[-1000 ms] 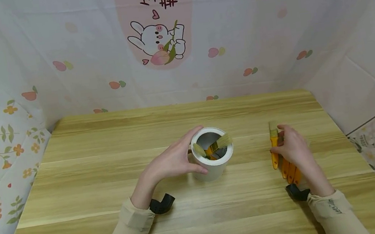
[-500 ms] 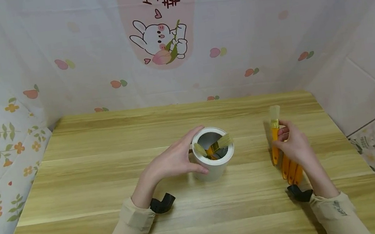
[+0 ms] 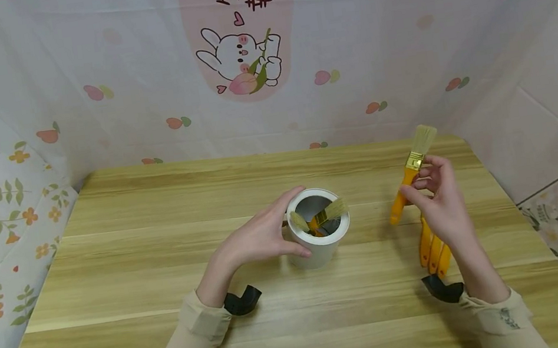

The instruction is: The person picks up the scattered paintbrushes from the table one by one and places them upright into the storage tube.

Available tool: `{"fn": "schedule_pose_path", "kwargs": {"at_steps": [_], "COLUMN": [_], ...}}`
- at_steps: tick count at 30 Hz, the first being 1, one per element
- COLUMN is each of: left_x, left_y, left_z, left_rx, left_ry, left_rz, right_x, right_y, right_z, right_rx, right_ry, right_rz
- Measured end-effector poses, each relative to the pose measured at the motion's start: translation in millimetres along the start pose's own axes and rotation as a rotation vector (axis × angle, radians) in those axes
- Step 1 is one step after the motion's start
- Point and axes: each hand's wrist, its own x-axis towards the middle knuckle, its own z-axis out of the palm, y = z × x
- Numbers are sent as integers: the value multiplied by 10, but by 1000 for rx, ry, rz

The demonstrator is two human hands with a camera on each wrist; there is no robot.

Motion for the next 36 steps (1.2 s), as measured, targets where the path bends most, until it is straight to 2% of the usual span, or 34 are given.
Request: {"fn": "schedule_pose_path", "kwargs": {"at_steps": [4, 8, 12, 16, 21, 29, 36], "left_x": [4, 3, 5, 10, 16, 14, 11], "left_y": [-4, -8, -9, -17, -11, -2, -8], "left_z": [4, 3, 4, 14, 12, 6, -1], "left_rx": [15, 18, 18, 14, 9, -2, 13], "left_ry": [2, 2, 3, 4, -1, -5, -7], "left_rz": [-9, -10, -4, 3, 3, 7, -3], "right_x": [-71, -145, -190, -222, -279, -344, -354], "right_y": [-233, -458, -650, -765, -797, -777, -721], "right_z": [78, 174, 278, 394, 510, 597, 631], "right_rx": [232, 494, 618, 645, 537, 96, -104], "right_ry": [43, 61, 57, 36, -22, -65, -105], "right_rz": [-95, -261, -410, -475, -488, -507, -536]}}
